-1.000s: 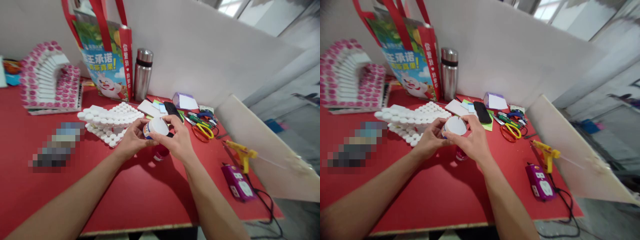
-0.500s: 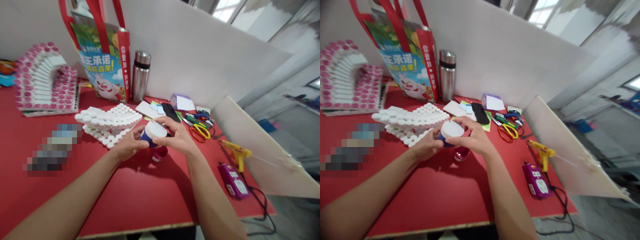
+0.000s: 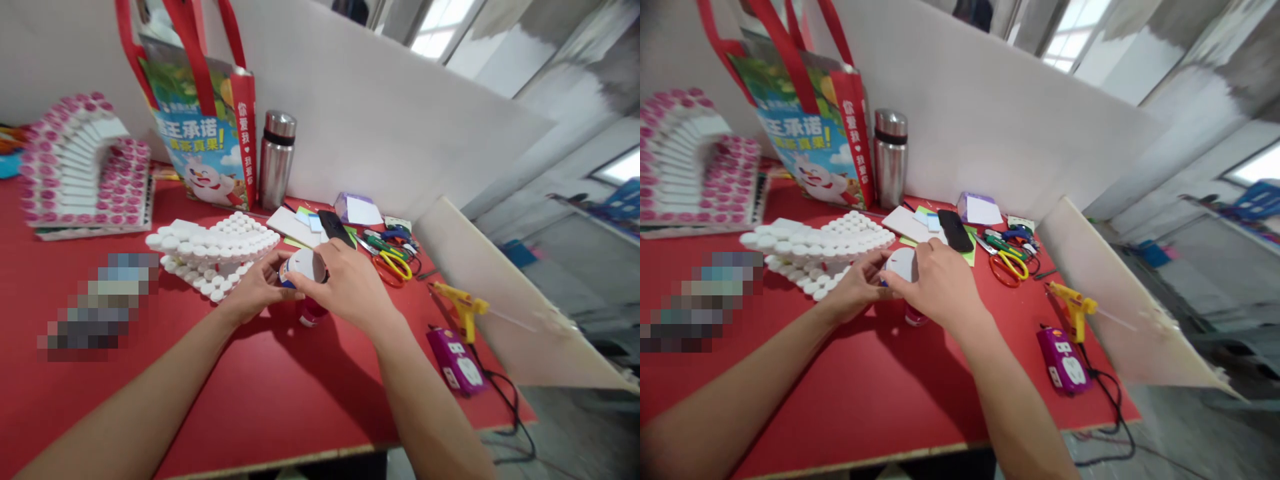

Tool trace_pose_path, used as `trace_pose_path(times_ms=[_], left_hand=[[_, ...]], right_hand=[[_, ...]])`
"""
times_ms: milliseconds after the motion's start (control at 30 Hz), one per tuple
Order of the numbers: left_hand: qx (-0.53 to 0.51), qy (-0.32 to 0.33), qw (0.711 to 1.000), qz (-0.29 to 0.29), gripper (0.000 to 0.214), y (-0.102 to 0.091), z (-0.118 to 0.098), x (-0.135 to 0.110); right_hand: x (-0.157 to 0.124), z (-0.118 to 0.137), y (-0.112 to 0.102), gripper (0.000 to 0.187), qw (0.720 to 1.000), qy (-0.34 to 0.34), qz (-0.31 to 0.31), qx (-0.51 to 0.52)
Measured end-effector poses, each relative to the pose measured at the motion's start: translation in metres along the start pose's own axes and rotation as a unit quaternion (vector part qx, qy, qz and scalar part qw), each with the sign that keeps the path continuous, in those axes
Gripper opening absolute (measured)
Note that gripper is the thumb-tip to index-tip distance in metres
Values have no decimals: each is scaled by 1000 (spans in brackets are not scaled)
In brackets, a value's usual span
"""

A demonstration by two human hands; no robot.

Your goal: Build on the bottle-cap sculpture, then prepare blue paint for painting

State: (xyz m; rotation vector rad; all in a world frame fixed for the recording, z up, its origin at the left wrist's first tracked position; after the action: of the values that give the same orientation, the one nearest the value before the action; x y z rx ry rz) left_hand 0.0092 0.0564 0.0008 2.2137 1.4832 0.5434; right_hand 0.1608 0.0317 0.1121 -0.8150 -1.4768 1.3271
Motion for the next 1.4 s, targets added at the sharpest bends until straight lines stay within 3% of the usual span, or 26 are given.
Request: trace_pose_path(times_ms=[133,200,267,400,433,500,600,667,767,833,900,1033,1133,1200,1300,1400], left_hand=[[-10,2,1000,7,58,-1,1,0],[-10,3,1000,7,59,-2,2,0],[-4,4,1000,1,59,-1,2,0],[7,-12,1000,-10,59,1,0,0],[3,-15,1000,-9,60,1,0,0],[-11,-13,1000,-5,60,1,0,0],[-33,-3,999,-3,60,0,2,1],[-37,-9,999,-3,60,0,4,1],[-37,-29,999,-5,61,2,4,0],[-37,-31,999,-5,60,1,4,0],[-39,-28,999,1,60,0,5,1],[-43,-32,998,16,62,-4,10,3],[-52,-42,998,18,63,-5,10,2],[-65,-45,997,15,65,-5,9,2],[-79,-44,996,11,68,-3,6,1],[-76,-48,996,5,68,-3,6,-1]], right_hand=[[3,-5,-11,33,987,-148,30,58],[3,-6,-17,48,972,-212,44,91],[4,-4,-19,61,977,-192,43,81],[6,0,-11,66,999,-12,50,-17],[6,1,-9,61,998,-6,59,-22],[4,4,-8,47,995,-66,68,8],[3,5,-11,64,987,-138,61,49],[5,3,-10,74,995,-79,58,19],[9,4,-7,68,998,9,57,-32],[11,7,-6,55,998,-19,58,-21],[11,9,-10,40,994,-88,63,13],[13,4,-25,52,973,-203,83,73],[16,-3,-35,58,964,-213,75,137],[19,-11,-35,55,958,-169,63,222],[17,-26,-23,52,906,-54,25,420],[6,-43,-3,53,803,38,-60,591]])
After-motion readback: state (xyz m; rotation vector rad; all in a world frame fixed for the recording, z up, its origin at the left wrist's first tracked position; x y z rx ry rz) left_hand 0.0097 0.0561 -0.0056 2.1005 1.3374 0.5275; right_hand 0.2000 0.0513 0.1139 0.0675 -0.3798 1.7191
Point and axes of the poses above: each hand's wrist, its own x-axis towards the middle knuckle, its own y-axis out of the palm, z = x × y, the point moved 3 cm from there along x, towards the middle knuckle, and after that the axes turned 11 degrees about -x, right-handed, at the moved point
